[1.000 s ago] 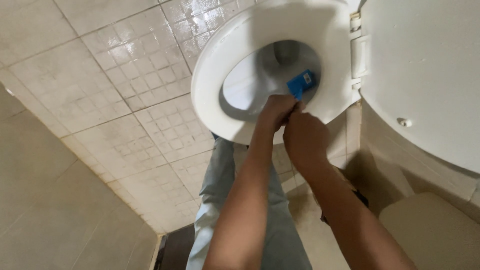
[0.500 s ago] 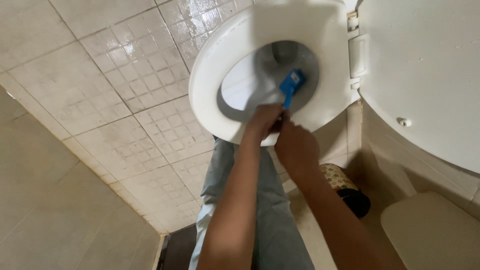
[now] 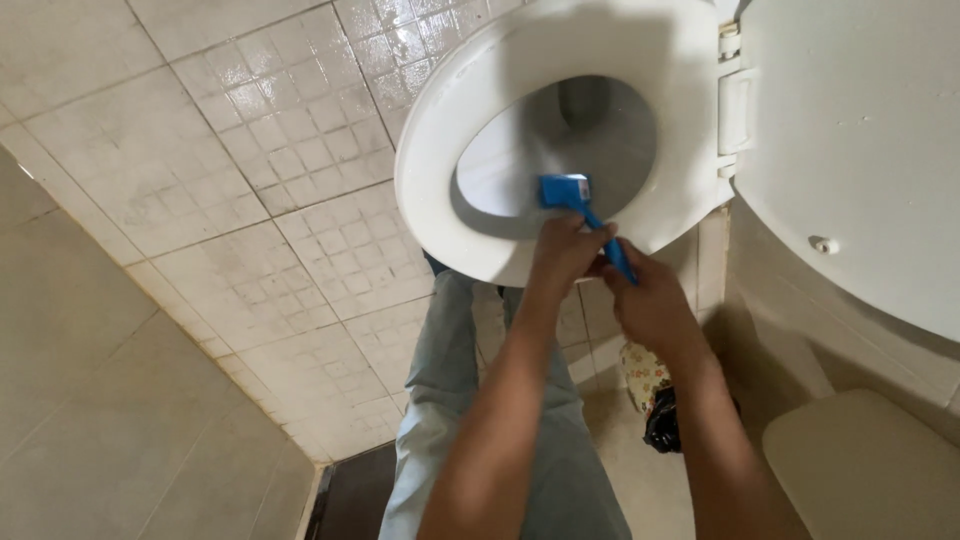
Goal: The person uses a blue toilet brush to scrub the floor tiles and the base of the toilet. They then lift the toilet seat and scrub the inside of the toilet bowl thoroughly.
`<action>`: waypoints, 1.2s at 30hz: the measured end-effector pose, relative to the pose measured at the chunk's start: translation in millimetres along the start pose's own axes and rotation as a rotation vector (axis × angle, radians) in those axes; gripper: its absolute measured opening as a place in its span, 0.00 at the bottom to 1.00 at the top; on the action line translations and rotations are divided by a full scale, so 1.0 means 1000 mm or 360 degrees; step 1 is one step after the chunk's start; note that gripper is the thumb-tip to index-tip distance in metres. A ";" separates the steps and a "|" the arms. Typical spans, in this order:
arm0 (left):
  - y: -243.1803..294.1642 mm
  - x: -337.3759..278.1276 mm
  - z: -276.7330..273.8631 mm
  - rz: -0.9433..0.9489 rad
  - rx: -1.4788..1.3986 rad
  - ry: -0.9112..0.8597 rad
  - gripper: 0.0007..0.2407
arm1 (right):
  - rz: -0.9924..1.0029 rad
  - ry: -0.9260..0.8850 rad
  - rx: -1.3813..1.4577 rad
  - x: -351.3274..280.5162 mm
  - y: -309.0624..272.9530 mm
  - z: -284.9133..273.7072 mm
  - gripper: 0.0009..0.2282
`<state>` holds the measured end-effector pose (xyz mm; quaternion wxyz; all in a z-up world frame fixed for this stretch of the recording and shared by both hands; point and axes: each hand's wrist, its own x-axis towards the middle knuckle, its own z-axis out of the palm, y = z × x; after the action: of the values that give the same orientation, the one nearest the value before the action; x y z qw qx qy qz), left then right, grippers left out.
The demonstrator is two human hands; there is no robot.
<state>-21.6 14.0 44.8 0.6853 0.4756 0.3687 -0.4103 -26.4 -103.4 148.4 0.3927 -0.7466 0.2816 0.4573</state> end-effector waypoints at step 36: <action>0.013 0.020 -0.024 -0.0030 0.0383 0.0229 0.16 | 0.0139 -0.0123 -0.0353 -0.006 -0.060 0.000 0.21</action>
<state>-4.9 35.0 24.7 0.5912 0.5791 0.3695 -0.4226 18.4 -71.1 173.4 0.2979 -0.7544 0.2461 0.5306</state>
